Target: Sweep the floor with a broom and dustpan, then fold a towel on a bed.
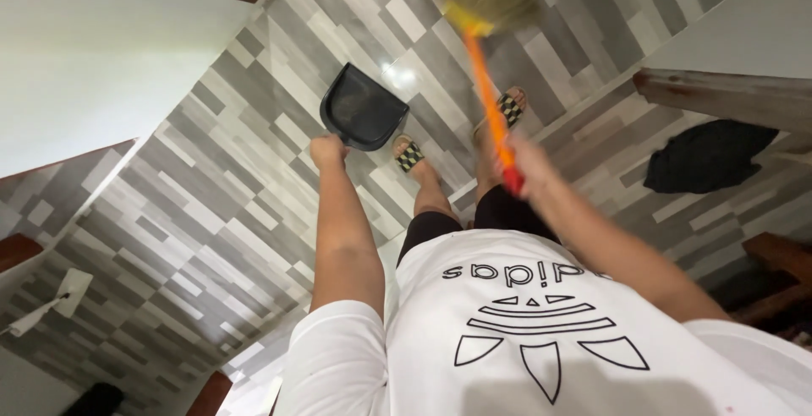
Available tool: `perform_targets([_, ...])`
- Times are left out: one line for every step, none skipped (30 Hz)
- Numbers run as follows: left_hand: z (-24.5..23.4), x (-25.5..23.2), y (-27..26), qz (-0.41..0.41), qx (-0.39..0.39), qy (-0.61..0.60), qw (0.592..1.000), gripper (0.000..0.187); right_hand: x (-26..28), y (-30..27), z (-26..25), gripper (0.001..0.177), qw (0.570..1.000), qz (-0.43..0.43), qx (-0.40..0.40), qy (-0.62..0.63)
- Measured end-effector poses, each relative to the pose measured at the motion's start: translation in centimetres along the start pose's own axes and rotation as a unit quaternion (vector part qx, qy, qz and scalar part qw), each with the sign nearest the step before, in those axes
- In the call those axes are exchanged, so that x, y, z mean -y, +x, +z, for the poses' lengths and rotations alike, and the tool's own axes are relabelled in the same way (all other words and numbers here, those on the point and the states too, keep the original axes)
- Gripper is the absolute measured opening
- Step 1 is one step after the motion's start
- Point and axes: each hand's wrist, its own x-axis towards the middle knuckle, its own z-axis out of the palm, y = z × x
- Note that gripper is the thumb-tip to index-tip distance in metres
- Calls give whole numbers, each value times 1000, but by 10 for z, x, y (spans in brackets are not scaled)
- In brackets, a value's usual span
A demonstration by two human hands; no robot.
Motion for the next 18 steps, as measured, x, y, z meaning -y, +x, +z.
perform_targets([-3,-4,-3,-1,3,0,1000,16,-14,-13,0,22,1000,-1,-2,0])
perform_targets([-6,-8,-5,1,-10,42,999,17,-27,-27,1,22,997,76,1,31])
perform_targets([-9,-10,-9,1,-23,85,996,20,-41,-41,0,22,986,153,5,62])
perform_targets([-10,-9,-8,0,-21,85,996,20,-37,-59,0,22,986,152,2,62])
perform_targets([-12,-11,-6,5,-15,104,994,22,-32,-75,1,23,979,164,86,84])
perform_targets([-14,-13,-4,10,-10,123,992,25,-26,-91,2,25,964,175,170,105])
perform_targets([-14,-11,1,13,-9,122,992,25,-16,-110,9,25,964,173,171,105])
perform_targets([-13,-10,6,2,-8,135,991,29,-6,-129,15,26,969,143,175,98])
perform_targets([-12,-8,10,-9,-7,149,989,33,3,-149,20,28,973,112,178,93])
perform_targets([-12,1,21,-7,-5,150,989,33,6,-162,23,28,973,110,178,95])
perform_targets([-9,10,32,-18,-6,133,991,29,10,-174,26,35,975,99,174,97])
perform_targets([-6,19,43,-28,-6,115,993,26,14,-186,28,42,976,89,170,99])
perform_targets([-8,26,48,-26,-2,117,993,26,15,-195,31,42,977,86,168,102])
perform_targets([-10,34,53,102,20,316,943,19,17,-204,35,44,983,32,155,94])
perform_targets([-12,40,59,225,39,495,838,21,19,-212,40,47,986,-22,143,84])
perform_targets([-20,28,39,229,40,495,837,21,18,-203,36,47,986,-25,142,85])
perform_targets([-29,18,19,105,13,247,963,20,16,-193,32,46,988,-75,116,72])
perform_targets([-39,8,0,-31,-13,-24,999,20,14,-184,29,45,986,-124,90,59])
